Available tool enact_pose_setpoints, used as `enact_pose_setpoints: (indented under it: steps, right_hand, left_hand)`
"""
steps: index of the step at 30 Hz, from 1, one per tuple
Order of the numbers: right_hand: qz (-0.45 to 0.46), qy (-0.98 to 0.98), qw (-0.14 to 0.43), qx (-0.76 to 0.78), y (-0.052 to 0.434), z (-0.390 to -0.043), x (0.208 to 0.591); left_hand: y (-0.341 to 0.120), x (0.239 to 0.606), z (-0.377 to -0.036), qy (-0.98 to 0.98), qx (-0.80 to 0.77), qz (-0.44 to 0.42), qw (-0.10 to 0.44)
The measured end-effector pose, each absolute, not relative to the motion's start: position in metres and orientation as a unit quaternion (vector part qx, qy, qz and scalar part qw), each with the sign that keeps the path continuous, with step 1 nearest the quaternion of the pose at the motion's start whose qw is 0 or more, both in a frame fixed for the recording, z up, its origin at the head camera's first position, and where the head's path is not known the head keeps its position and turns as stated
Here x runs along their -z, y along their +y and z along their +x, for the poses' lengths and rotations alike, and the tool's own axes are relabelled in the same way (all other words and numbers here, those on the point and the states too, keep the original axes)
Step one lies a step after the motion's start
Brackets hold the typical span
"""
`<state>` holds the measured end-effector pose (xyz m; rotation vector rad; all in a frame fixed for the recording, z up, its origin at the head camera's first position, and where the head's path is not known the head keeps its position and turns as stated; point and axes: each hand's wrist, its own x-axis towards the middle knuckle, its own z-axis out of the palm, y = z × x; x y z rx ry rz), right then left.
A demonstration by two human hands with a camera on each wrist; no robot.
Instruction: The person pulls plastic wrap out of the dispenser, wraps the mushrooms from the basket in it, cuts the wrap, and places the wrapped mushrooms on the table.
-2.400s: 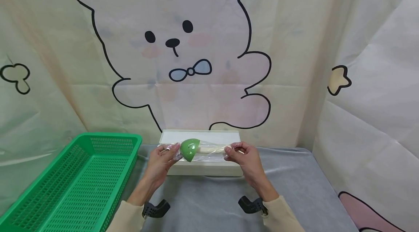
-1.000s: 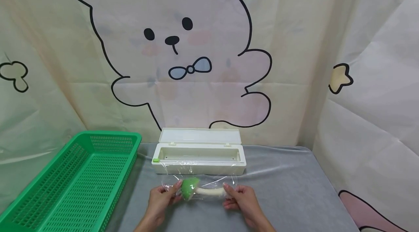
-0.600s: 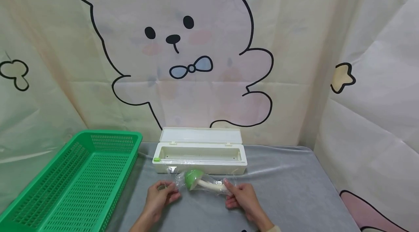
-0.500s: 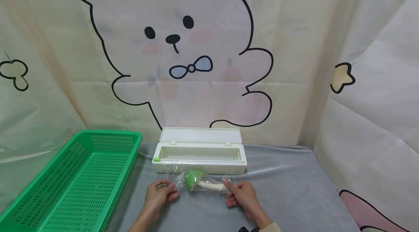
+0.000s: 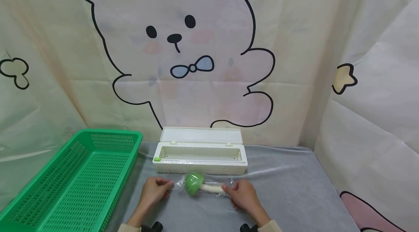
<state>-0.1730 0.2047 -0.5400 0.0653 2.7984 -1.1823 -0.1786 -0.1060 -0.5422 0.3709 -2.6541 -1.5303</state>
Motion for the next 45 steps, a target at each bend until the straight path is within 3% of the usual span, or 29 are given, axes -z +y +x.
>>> enact_pose_setpoints:
  steps: [6, 13, 15, 22, 31, 45]
  right_hand:
    - [0.022, 0.962, 0.0, 0.273, 0.208, -0.17, 0.516]
    - [0.024, 0.945, -0.178, 0.274, 0.219, -0.193, 0.493]
    - [0.029, 0.94, -0.17, 0.294, 0.223, -0.203, 0.491]
    - [0.039, 0.938, -0.037, 0.341, 0.232, -0.226, 0.501]
    - [0.014, 0.932, -0.045, 0.359, 0.24, -0.231, 0.51]
    - [0.008, 0.933, -0.047, 0.356, 0.243, -0.233, 0.512]
  left_hand:
    - [-0.115, 0.528, -0.181, -0.896, 0.42, 0.131, 0.059]
    - [-0.115, 0.52, -0.195, -0.863, 0.462, 0.156, 0.13]
    - [-0.114, 0.518, -0.201, -0.853, 0.481, 0.152, 0.136]
    - [-0.117, 0.522, -0.225, -0.831, 0.53, 0.098, 0.142]
    - [-0.124, 0.539, -0.223, -0.79, 0.581, 0.078, 0.18]
    - [-0.114, 0.557, -0.219, -0.757, 0.58, 0.042, 0.298]
